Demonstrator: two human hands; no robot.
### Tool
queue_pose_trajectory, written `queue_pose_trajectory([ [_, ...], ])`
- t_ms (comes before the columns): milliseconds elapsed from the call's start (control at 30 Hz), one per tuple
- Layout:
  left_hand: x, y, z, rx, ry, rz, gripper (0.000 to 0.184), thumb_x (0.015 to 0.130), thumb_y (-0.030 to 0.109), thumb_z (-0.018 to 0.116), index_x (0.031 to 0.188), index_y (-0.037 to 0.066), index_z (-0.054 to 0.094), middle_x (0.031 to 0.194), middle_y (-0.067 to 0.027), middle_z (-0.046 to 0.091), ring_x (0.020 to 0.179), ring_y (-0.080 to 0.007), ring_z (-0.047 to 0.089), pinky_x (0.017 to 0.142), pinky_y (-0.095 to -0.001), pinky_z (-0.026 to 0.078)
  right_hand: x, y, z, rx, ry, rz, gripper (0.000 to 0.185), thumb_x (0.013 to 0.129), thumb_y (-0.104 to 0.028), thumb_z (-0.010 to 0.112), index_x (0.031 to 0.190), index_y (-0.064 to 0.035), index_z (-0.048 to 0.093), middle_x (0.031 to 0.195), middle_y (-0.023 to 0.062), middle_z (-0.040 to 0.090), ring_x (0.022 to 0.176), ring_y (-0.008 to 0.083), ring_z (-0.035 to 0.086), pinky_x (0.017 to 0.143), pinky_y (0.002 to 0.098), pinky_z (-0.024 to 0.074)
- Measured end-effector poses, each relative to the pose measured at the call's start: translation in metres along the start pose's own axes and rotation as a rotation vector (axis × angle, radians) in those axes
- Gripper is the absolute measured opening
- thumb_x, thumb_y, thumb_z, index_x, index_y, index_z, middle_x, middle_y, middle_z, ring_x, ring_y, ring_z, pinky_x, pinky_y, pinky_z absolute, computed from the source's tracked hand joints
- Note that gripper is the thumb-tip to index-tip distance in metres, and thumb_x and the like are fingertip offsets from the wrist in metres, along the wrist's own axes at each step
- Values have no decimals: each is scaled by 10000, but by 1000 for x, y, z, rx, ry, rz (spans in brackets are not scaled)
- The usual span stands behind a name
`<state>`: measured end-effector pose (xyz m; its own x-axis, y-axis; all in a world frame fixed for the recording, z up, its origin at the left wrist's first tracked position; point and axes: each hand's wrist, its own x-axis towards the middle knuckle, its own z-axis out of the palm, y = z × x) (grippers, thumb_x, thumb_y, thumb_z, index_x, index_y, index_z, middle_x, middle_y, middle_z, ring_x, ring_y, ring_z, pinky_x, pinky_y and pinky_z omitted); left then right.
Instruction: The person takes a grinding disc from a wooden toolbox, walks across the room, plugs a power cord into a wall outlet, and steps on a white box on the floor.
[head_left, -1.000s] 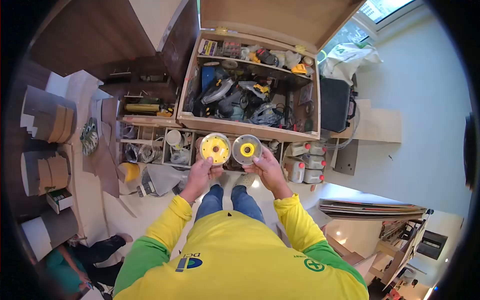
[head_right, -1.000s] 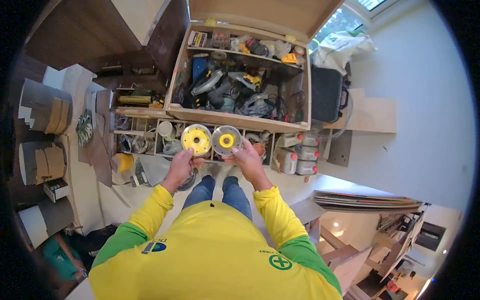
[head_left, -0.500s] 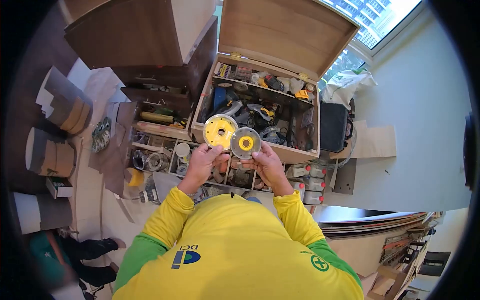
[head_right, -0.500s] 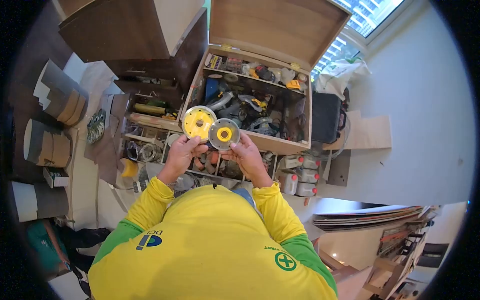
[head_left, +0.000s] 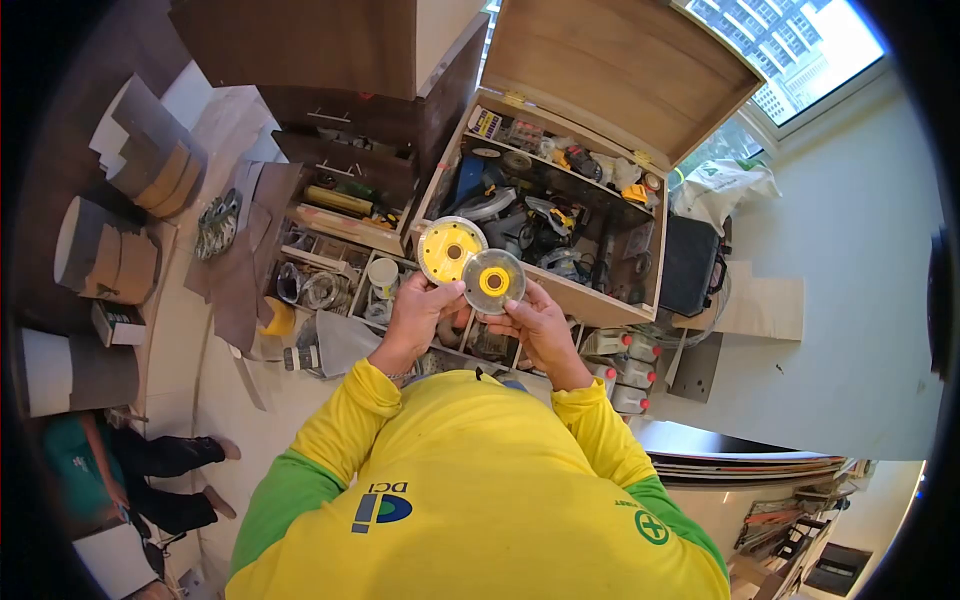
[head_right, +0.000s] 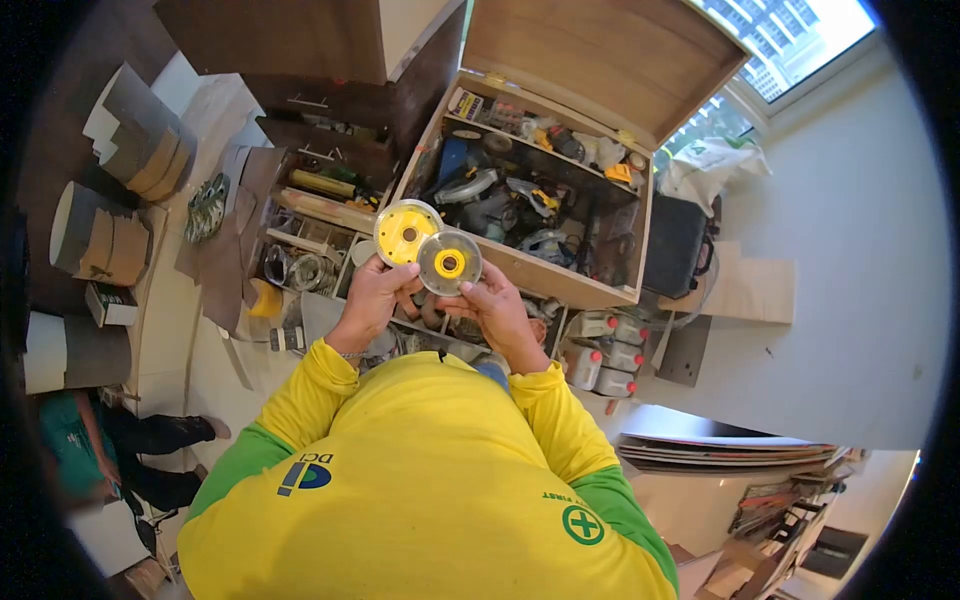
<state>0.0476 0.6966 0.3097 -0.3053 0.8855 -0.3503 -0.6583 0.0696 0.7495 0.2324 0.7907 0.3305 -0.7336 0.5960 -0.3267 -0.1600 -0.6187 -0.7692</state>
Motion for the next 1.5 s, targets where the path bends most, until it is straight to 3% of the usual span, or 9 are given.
queue_pose_trajectory([
  [467,-14,13,-18,-34,16,56,232,869,66,604,1086,-9,567,1014,-76,636,853,-131,643,771,-250,524,15,21,10,48,-43,76,466,960,-103,516,1388,-13,355,1135,140,605,920,230,678,780,338,583],
  [600,-12,11,-27,-7,-37,35,234,872,62,597,1089,-19,561,1033,-91,634,873,-154,653,780,-270,538,16,22,14,63,-65,86,521,960,-87,499,1432,-40,283,1152,152,595,899,235,684,769,343,590],
  [700,-16,22,-12,-100,56,49,222,873,60,593,1077,-21,561,991,-88,636,809,-149,649,721,-271,543,19,23,15,78,-73,77,573,959,-67,483,1464,-62,213,1164,166,586,870,243,691,757,349,594],
  [833,-14,26,-19,-58,-3,1,229,878,122,631,1078,29,572,960,-58,658,801,-119,671,675,-237,554,21,26,14,123,-71,95,603,957,-55,471,1480,-76,171,1163,185,584,840,253,698,743,356,598],
  [1267,-3,26,-23,-80,-13,-47,246,881,97,622,1108,18,570,1000,-56,654,805,-116,669,736,-238,568,28,28,11,158,-56,158,563,961,-66,467,1465,-71,218,1060,181,636,829,256,702,742,375,598],
  [1500,2,21,-31,-89,18,-50,230,895,111,621,1100,20,571,998,-57,657,790,-118,674,686,-232,565,34,27,10,145,-52,156,533,955,-59,459,1445,-63,249,1035,195,648,813,263,704,734,386,601],
])
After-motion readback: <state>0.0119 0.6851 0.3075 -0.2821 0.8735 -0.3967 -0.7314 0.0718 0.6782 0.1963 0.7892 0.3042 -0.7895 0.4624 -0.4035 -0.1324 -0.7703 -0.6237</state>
